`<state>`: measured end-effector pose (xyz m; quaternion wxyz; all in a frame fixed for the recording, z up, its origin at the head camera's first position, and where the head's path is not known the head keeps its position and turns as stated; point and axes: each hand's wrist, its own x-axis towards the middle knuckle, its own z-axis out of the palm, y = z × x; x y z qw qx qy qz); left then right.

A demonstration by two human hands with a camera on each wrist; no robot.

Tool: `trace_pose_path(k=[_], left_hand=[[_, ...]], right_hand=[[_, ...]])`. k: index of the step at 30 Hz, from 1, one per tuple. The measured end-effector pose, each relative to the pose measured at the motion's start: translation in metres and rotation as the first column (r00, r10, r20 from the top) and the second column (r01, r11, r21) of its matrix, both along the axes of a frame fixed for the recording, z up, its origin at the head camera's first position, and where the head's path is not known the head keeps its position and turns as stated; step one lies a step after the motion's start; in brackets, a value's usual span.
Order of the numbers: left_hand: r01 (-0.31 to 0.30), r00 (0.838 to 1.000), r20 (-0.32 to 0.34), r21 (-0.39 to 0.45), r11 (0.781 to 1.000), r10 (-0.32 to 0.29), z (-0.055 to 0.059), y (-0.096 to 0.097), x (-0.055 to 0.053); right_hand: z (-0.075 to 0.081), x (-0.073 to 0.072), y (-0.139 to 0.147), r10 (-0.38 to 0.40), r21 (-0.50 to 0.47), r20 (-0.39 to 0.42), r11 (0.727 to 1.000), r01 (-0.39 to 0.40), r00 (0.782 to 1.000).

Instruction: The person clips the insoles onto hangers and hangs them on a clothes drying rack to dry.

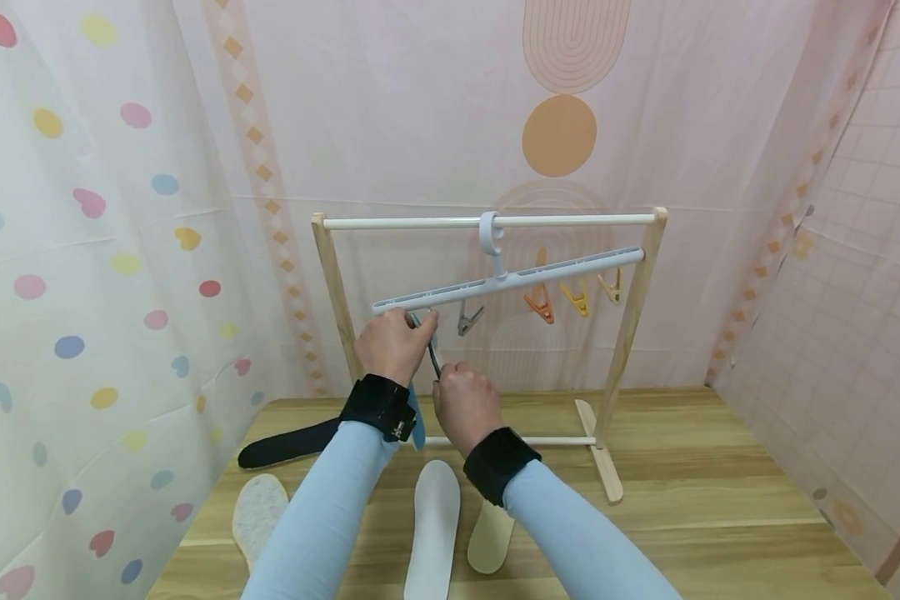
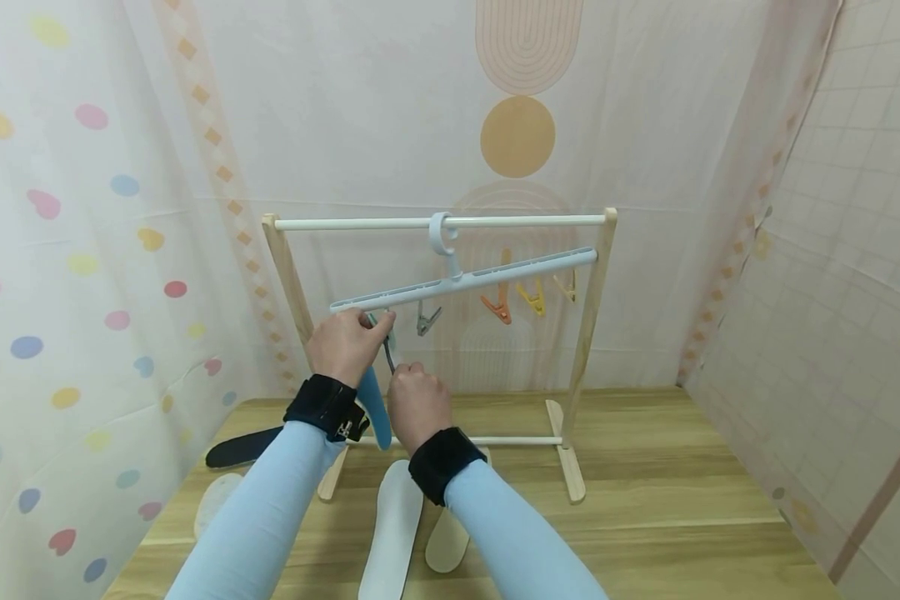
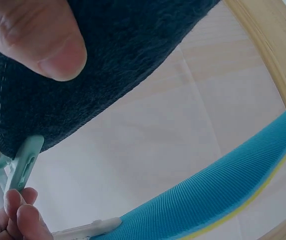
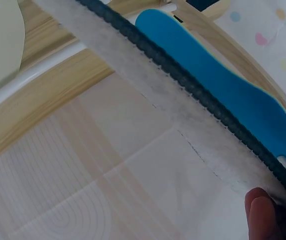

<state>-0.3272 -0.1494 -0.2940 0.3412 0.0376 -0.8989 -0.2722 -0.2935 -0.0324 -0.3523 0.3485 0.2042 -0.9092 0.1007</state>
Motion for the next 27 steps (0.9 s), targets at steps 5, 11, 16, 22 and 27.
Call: trace_pose_path(k=[5, 11, 16, 22, 27], left_hand=[[-0.005, 1.000, 0.009, -0.003, 1.000, 0.005, -0.0004, 0.0010, -0.0005], [-0.012, 1.000, 0.000, -0.007, 1.000, 0.012, -0.0026, -0.0014, -0.0047], [-0.030, 1.000, -0.006, -0.023, 0.999, 0.030, -0.0034, -0.0046, -0.0061], [-0.044, 0.999, -0.006, -0.032, 0.999, 0.044, -0.0030, -0.0066, -0.0066], [-0.053, 0.999, -0.013, -0.032, 0.998, 0.053, -0.0021, -0.0072, -0.0064]], right_hand=[[-0.0024, -0.0003, 0.0005, 0.006, 0.005, -0.004, 1.000, -0.006, 1.000], [-0.0048, 0.0001, 0.0013, 0.015, 0.017, -0.014, 1.000, -0.015, 1.000], [-0.0060, 0.0014, 0.0022, 0.008, 0.048, -0.033, 0.999, -0.006, 0.999], [-0.0060, 0.0037, 0.0048, 0.022, 0.050, -0.036, 0.999, -0.020, 0.999], [-0.0083, 0.0033, 0.0080, 0.023, 0.049, -0.043, 0.999, -0.021, 0.999]])
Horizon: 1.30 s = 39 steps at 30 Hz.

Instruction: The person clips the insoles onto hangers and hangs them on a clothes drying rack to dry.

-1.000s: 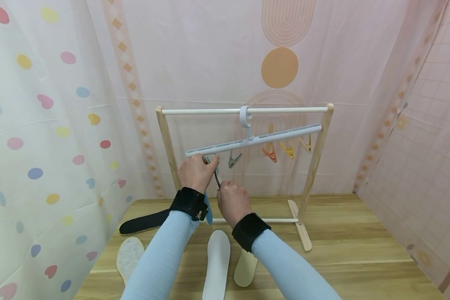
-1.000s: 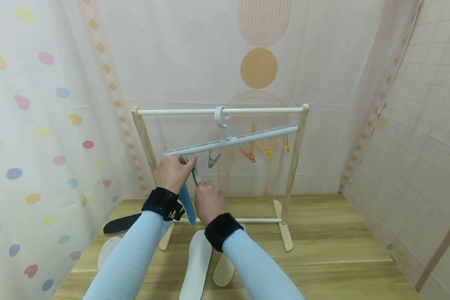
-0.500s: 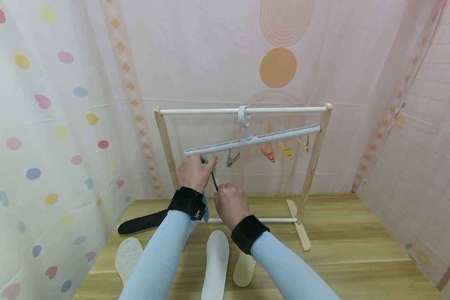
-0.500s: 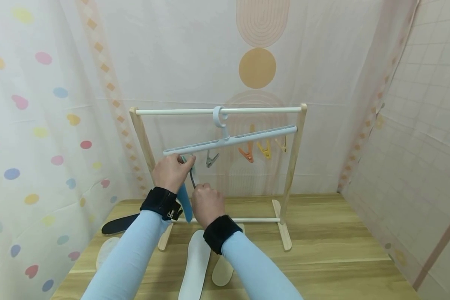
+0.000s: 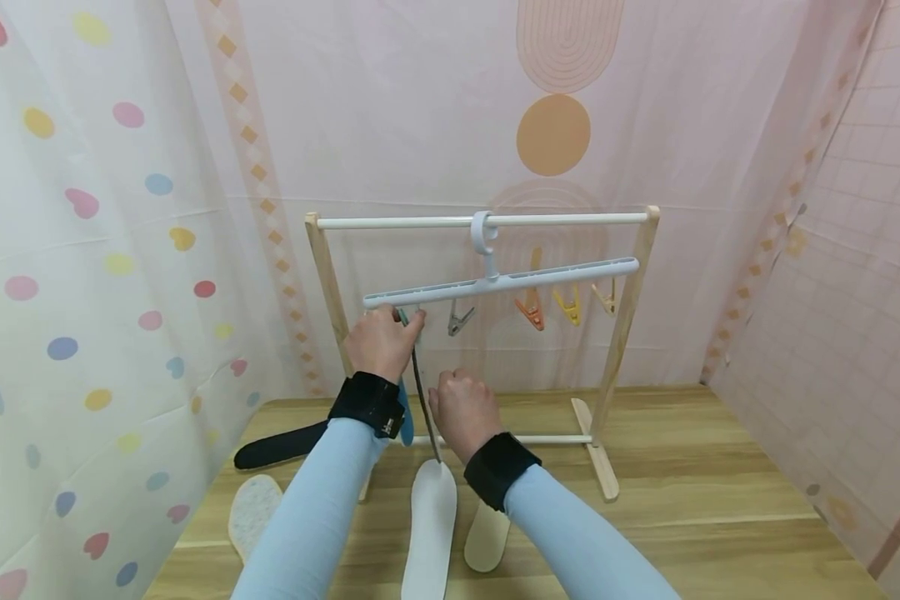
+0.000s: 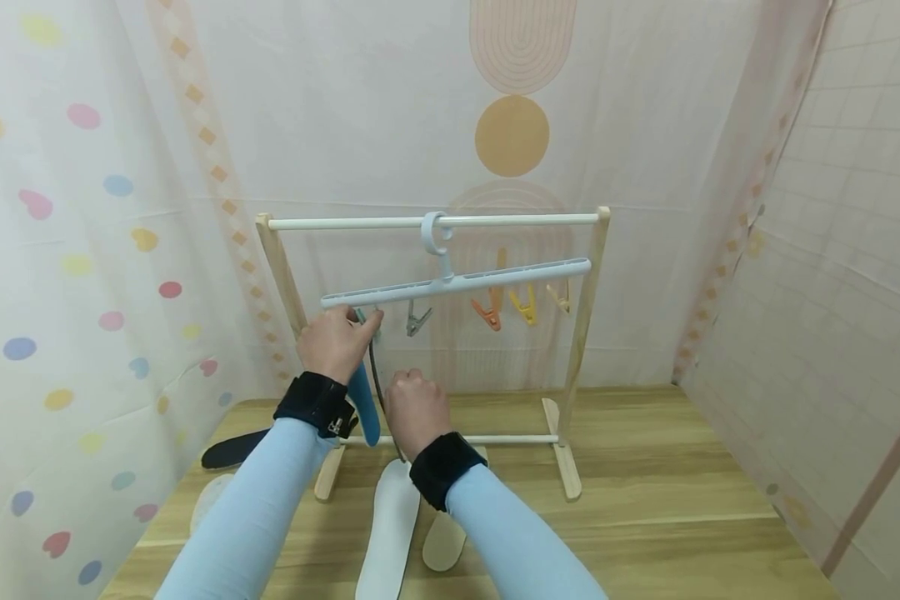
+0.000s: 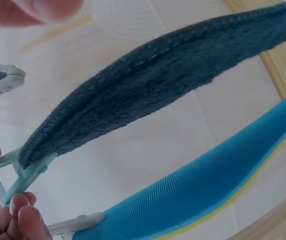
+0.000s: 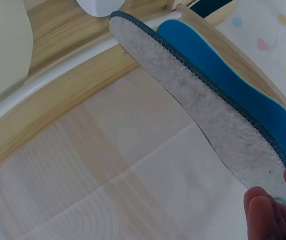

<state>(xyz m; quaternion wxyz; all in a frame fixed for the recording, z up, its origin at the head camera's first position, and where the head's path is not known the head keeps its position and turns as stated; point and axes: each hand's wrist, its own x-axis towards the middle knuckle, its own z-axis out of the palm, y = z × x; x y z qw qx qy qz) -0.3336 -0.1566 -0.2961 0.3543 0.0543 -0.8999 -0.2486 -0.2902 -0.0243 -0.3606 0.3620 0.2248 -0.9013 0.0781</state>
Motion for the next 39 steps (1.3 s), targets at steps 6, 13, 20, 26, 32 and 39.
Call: trace_pose_path(k=[6, 13, 20, 26, 32, 39], left_hand=[[-0.001, 1.000, 0.004, 0.003, 1.000, 0.001, 0.000, -0.002, -0.002], [-0.003, 1.000, -0.009, 0.002, 1.000, 0.003, -0.001, -0.008, -0.005], [-0.005, 1.000, -0.012, 0.003, 1.000, 0.005, -0.003, -0.010, -0.005], [-0.003, 1.000, 0.017, 0.012, 1.000, 0.003, -0.006, -0.011, -0.001], [0.013, 0.999, 0.046, 0.033, 0.999, -0.014, -0.011, -0.011, 0.006], [0.042, 0.999, 0.022, 0.019, 0.999, -0.043, -0.020, -0.013, 0.010]], right_hand=[[-0.004, -0.001, 0.006, 0.015, -0.014, -0.013, 1.000, -0.015, 1.000], [-0.010, -0.003, 0.013, 0.021, -0.048, 0.010, 0.999, -0.021, 1.000], [-0.017, -0.006, 0.023, 0.029, -0.075, 0.021, 0.997, -0.027, 0.999], [-0.020, -0.007, 0.032, 0.033, -0.105, 0.058, 0.994, -0.027, 0.998], [-0.024, -0.008, 0.041, 0.016, -0.097, 0.050, 0.995, -0.011, 0.999], [-0.027, -0.009, 0.048, -0.002, -0.105, 0.085, 0.994, 0.011, 0.996]])
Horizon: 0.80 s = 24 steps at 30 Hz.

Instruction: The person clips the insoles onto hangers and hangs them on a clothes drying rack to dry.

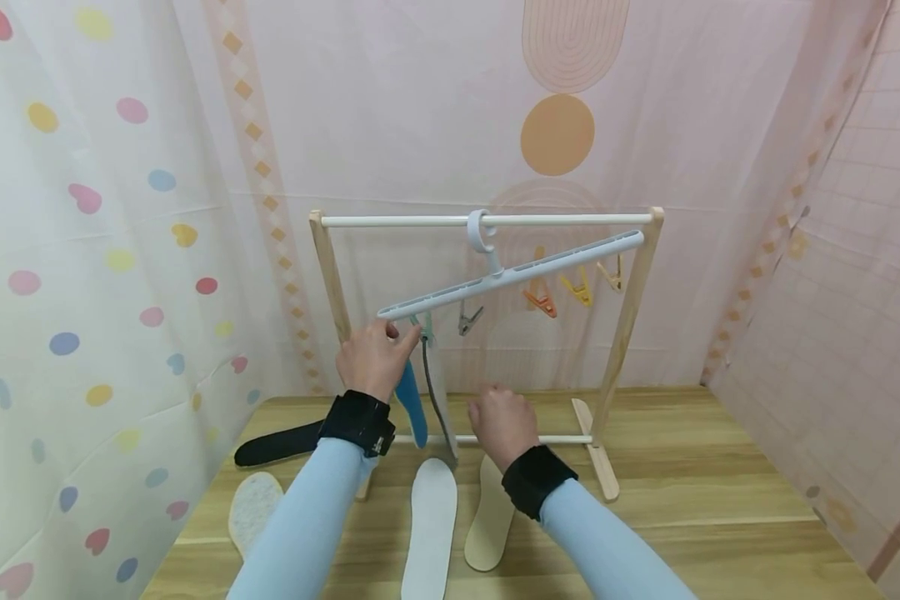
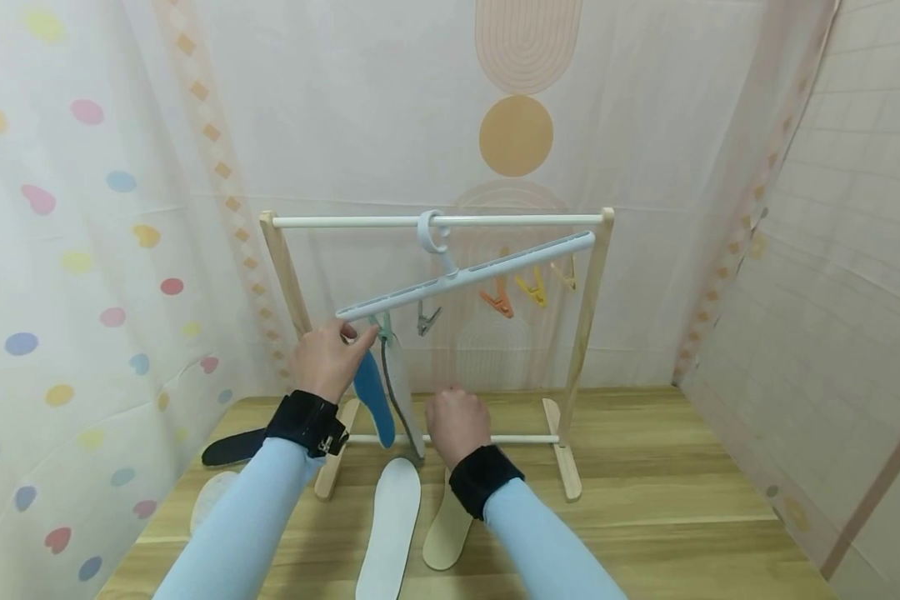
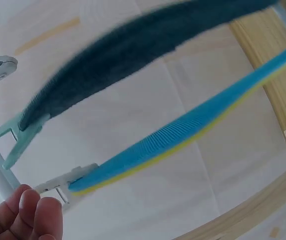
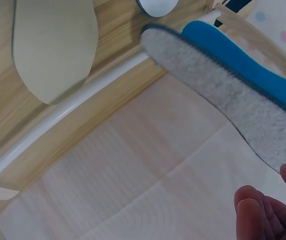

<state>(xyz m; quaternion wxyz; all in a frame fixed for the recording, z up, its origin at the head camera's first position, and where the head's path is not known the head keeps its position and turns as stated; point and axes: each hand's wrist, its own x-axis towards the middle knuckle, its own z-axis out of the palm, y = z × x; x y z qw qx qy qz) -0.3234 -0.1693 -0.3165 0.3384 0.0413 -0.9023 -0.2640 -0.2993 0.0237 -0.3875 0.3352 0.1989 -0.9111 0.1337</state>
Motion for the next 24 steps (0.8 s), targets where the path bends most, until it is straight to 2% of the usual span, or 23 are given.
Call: trace_pose_path(k=[9, 13, 20, 24], left_hand=[[0.043, 0.999, -0.011, -0.028, 0.999, -0.043, -0.009, -0.004, 0.006], [0.055, 0.999, 0.004, -0.030, 0.998, -0.054, -0.015, -0.008, 0.008], [0.093, 0.993, 0.084, -0.058, 0.994, -0.088, -0.025, -0.014, 0.016], [0.113, 0.987, 0.123, -0.068, 0.991, -0.104, -0.031, -0.016, 0.019]], right_hand=[[-0.001, 0.000, 0.008, -0.021, -0.001, 0.014, 1.000, 0.021, 1.000], [-0.002, 0.000, 0.013, -0.035, 0.002, 0.034, 0.999, 0.035, 0.999], [-0.009, -0.003, 0.019, -0.058, 0.023, 0.005, 0.998, 0.058, 0.998], [-0.010, -0.002, 0.021, -0.076, 0.029, 0.039, 0.997, 0.075, 0.996]])
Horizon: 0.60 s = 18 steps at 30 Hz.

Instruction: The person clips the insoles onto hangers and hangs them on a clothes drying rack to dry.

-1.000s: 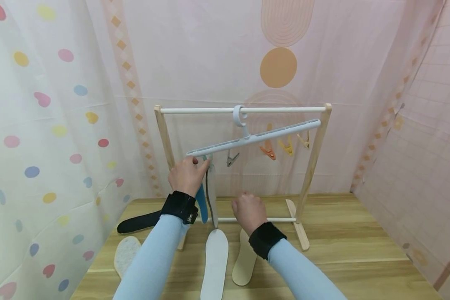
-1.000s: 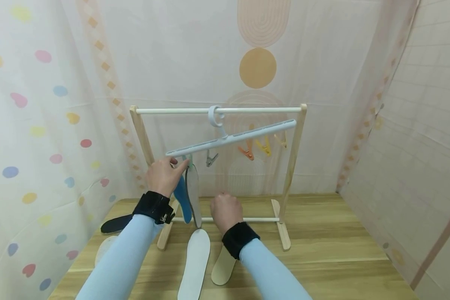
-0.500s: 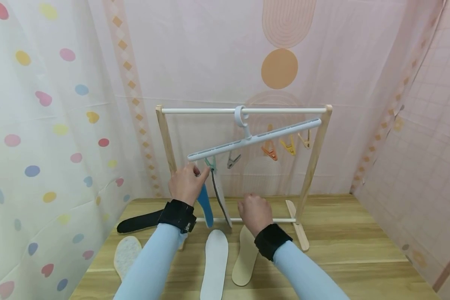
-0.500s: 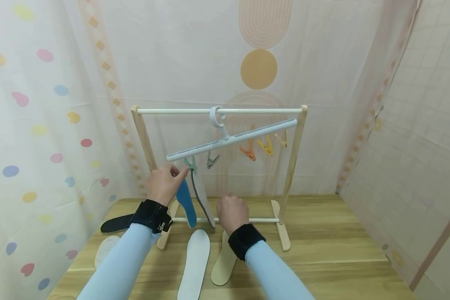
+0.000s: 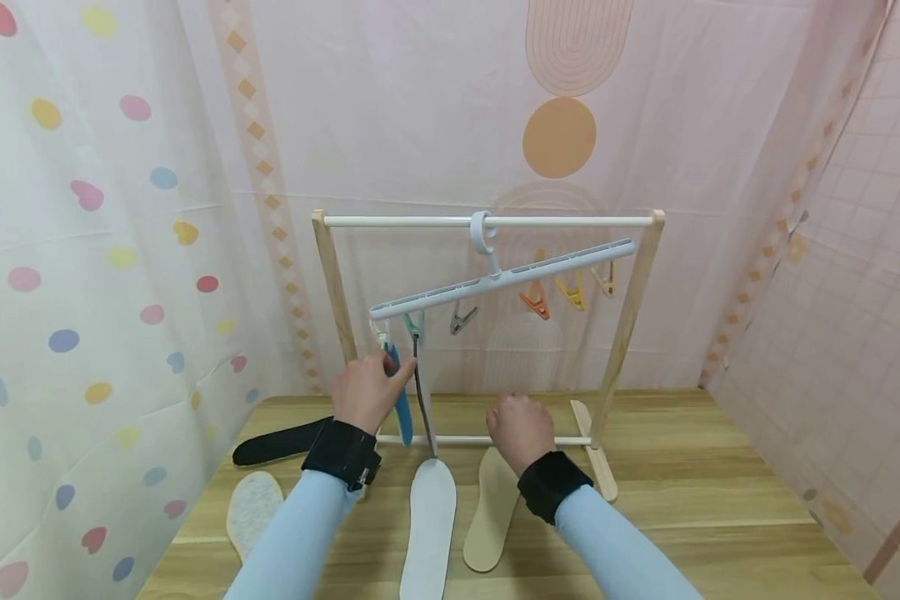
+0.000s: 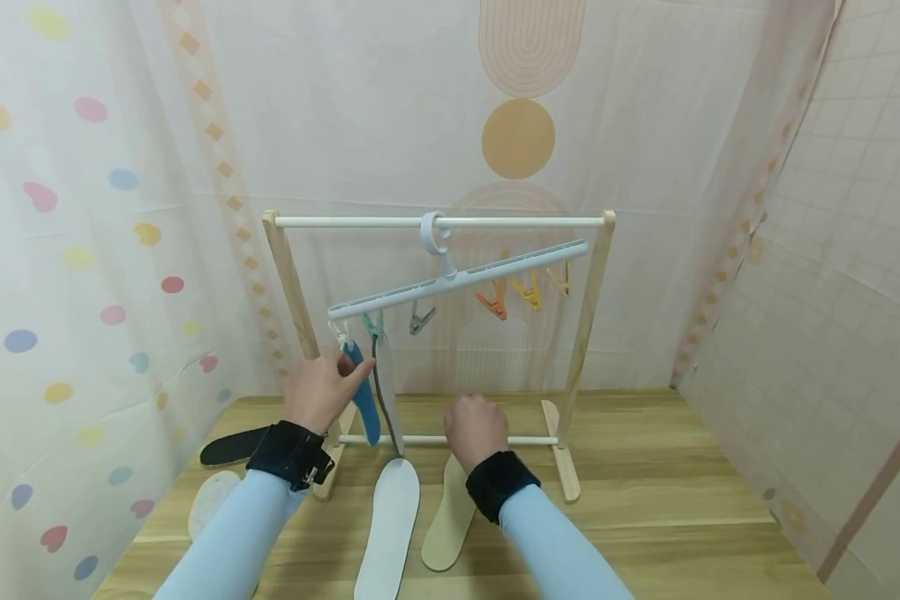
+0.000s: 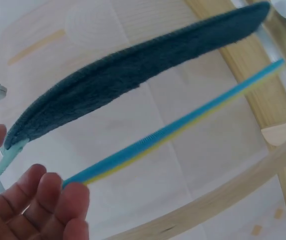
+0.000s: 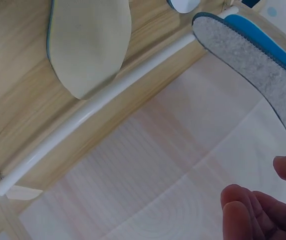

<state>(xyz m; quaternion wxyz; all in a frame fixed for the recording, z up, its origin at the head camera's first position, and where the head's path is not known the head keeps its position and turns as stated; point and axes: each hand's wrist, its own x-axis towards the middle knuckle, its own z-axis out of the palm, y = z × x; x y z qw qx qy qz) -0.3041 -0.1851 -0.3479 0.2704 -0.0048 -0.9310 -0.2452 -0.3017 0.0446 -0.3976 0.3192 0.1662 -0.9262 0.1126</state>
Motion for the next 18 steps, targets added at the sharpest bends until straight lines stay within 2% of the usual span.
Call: trace_pose_path(k=[8, 18], left_hand=[[0.048, 0.999, 0.028, -0.055, 0.997, -0.046, -0.012, -0.002, 0.006], [0.082, 0.993, 0.088, -0.040, 0.996, -0.078, -0.024, -0.004, 0.013]], right_hand=[[-0.002, 0.000, 0.005, -0.032, -0.002, 0.057, 0.999, 0.032, 0.998], [-0.008, 0.001, 0.011, -0.050, -0.016, 0.145, 0.998, 0.053, 0.988]])
